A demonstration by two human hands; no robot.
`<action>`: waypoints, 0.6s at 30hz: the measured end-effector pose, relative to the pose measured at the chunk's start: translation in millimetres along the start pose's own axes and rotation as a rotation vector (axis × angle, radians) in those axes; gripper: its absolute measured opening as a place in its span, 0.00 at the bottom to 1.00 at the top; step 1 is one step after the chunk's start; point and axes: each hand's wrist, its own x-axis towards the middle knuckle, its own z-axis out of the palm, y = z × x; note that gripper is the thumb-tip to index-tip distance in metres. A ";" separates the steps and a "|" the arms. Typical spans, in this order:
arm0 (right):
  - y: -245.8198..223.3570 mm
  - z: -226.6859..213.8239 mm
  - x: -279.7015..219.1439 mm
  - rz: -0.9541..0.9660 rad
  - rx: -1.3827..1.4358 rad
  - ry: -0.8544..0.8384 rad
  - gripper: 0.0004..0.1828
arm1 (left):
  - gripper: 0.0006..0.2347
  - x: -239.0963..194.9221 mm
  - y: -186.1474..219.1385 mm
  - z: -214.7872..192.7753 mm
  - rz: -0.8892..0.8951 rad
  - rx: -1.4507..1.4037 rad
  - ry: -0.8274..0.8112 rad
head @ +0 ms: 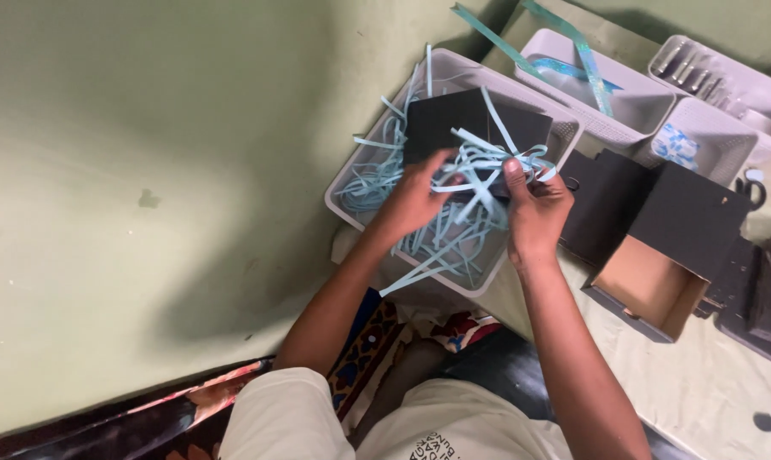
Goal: Assembling a cardboard gift box and filling it with shredded paper
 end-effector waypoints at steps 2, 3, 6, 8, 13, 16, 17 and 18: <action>-2.5 4.1 -2.0 0.042 0.045 0.037 0.08 | 0.17 1.9 -19.8 -2.9 -0.005 0.101 0.014; -3.8 6.6 -3.1 0.083 0.092 0.071 0.08 | 0.16 2.6 -29.8 -4.7 -0.011 0.206 0.030; -26.2 11.8 -11.0 0.181 0.188 0.106 0.09 | 0.16 3.0 -35.9 -18.3 -0.048 0.347 -0.004; -14.4 6.2 -6.2 0.236 0.182 0.117 0.08 | 0.17 -0.5 -57.1 -16.6 -0.038 0.412 -0.007; 5.8 -7.2 8.1 0.313 0.260 0.224 0.09 | 0.19 -6.4 -89.8 -20.6 0.005 0.561 -0.016; -2.5 -18.2 17.9 0.239 0.289 0.278 0.06 | 0.24 -4.4 -68.6 -38.1 -0.022 0.585 -0.037; -7.3 -23.0 21.1 0.207 0.309 0.297 0.07 | 0.31 -1.7 -55.6 -47.2 -0.142 0.570 -0.184; -12.2 -29.1 24.2 0.174 0.327 0.317 0.07 | 0.39 1.2 -42.4 -55.0 -0.259 0.550 -0.333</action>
